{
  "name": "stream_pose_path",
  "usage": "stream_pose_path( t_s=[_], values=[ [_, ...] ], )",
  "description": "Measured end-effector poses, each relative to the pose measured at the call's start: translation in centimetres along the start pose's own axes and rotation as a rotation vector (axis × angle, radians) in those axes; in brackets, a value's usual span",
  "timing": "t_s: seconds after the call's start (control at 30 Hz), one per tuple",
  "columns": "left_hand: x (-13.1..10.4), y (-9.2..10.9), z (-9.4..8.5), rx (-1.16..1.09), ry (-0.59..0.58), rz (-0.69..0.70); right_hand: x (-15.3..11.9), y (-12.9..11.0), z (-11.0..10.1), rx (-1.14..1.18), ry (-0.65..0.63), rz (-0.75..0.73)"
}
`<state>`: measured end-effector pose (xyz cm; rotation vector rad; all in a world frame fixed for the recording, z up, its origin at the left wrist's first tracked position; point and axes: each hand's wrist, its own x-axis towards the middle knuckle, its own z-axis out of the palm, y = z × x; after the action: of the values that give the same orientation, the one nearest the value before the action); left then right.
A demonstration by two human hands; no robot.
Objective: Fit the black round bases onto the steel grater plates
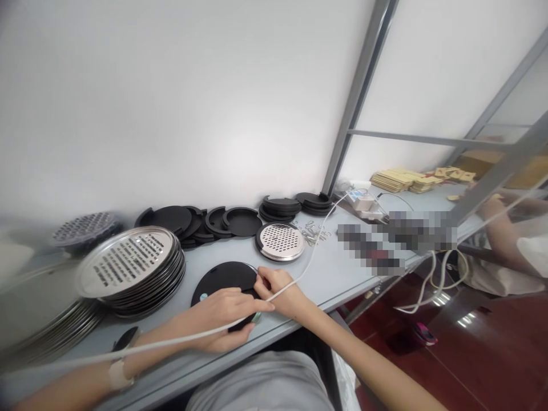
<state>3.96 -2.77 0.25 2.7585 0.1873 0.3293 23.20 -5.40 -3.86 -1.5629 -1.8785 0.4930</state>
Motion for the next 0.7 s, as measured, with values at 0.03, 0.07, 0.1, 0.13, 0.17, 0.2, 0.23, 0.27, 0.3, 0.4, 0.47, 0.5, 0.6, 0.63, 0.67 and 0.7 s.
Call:
stream_pose_path(
  t_s=[0.03, 0.07, 0.1, 0.13, 0.17, 0.2, 0.23, 0.27, 0.3, 0.4, 0.47, 0.5, 0.6, 0.63, 0.67, 0.7],
  values=[
    [0.0, 0.1, -0.1, 0.003, -0.002, -0.005, 0.0, 0.0, 0.0, -0.001, 0.002, 0.005],
    [0.0, 0.1, -0.2, 0.005, -0.005, -0.006, 0.0, 0.1, 0.0, -0.002, 0.005, 0.008],
    [0.1, 0.2, -0.2, 0.005, -0.008, -0.005, 0.0, 0.1, 0.1, -0.003, 0.008, 0.012],
    [0.1, 0.2, -0.2, 0.003, -0.012, -0.004, 0.0, 0.1, 0.1, -0.004, 0.007, 0.016],
    [0.1, 0.2, -0.3, -0.001, -0.016, -0.006, 0.0, 0.1, 0.1, -0.004, 0.005, 0.021],
    [0.1, 0.2, -0.2, -0.004, -0.017, -0.008, -0.1, 0.0, 0.1, -0.003, 0.002, 0.027],
    [0.2, 0.2, -0.2, -0.010, -0.016, -0.012, -0.1, 0.0, 0.1, 0.001, -0.001, 0.036],
    [0.2, 0.2, -0.1, -0.016, -0.013, -0.016, -0.1, 0.0, 0.1, 0.008, -0.005, 0.045],
    [0.2, 0.1, -0.1, -0.023, -0.010, -0.019, -0.2, -0.1, 0.0, 0.017, -0.006, 0.053],
    [0.2, 0.0, 0.2, -0.036, 0.003, -0.026, -0.4, -0.1, -0.1, 0.044, -0.011, 0.054],
    [0.1, 0.0, 0.3, -0.027, 0.012, -0.032, -0.7, -0.1, -0.1, 0.051, -0.015, 0.034],
    [0.1, 0.0, 0.4, -0.018, 0.015, -0.033, -0.8, -0.1, -0.1, 0.052, -0.015, 0.020],
    [0.1, 0.0, 0.3, 0.010, 0.019, -0.028, -1.1, -0.1, -0.1, 0.061, -0.018, -0.010],
    [0.1, 0.0, 0.3, 0.016, 0.016, -0.024, -1.1, -0.1, -0.1, 0.067, -0.021, -0.015],
    [0.1, 0.0, 0.2, 0.018, 0.013, -0.018, -1.1, -0.1, 0.0, 0.070, -0.021, -0.016],
    [0.1, 0.0, 0.2, 0.018, 0.010, -0.014, -1.0, -0.2, 0.0, 0.069, -0.017, -0.013]
  ],
)
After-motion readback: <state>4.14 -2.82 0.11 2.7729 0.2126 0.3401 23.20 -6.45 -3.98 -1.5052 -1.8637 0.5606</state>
